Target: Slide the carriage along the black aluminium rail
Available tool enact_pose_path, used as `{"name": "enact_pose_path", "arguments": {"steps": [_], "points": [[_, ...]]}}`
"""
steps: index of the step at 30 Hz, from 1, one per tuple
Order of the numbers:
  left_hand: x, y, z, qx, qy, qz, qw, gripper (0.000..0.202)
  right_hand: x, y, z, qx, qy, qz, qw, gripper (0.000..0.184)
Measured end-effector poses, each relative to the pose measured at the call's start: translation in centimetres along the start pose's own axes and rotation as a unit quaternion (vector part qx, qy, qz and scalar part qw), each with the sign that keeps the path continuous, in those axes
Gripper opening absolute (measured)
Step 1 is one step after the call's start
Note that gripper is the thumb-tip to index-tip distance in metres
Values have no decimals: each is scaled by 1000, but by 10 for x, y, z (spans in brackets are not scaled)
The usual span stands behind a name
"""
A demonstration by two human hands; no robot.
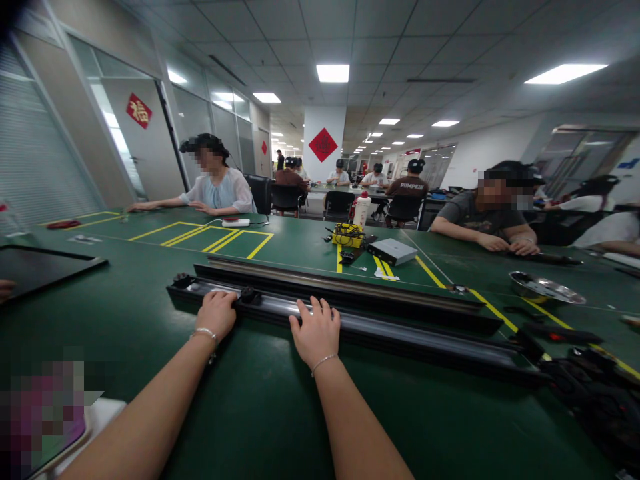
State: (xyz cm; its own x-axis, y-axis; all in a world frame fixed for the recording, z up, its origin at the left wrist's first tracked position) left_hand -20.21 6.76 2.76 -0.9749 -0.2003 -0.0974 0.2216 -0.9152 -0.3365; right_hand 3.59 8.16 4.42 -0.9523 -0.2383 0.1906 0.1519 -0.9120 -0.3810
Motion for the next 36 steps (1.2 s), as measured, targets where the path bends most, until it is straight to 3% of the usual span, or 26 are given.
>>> {"name": "enact_pose_path", "arguments": {"steps": [36], "points": [[-4,0,-2,27,17,-4,999,39,1,0,0,-1,-3,1,1000,44]]}}
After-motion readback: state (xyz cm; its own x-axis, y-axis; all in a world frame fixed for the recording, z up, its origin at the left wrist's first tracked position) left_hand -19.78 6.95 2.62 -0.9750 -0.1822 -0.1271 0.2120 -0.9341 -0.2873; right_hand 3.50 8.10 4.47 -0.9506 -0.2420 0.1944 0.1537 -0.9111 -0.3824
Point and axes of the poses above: each hand's wrist, its own y-axis away from the middle knuckle, its own z-axis out of the back of the hand, x = y × z, the point moved 9 cm from there along -y, towards the middle knuckle, and after that the axes turned 9 degrees about -z, right-handed, at the moved point
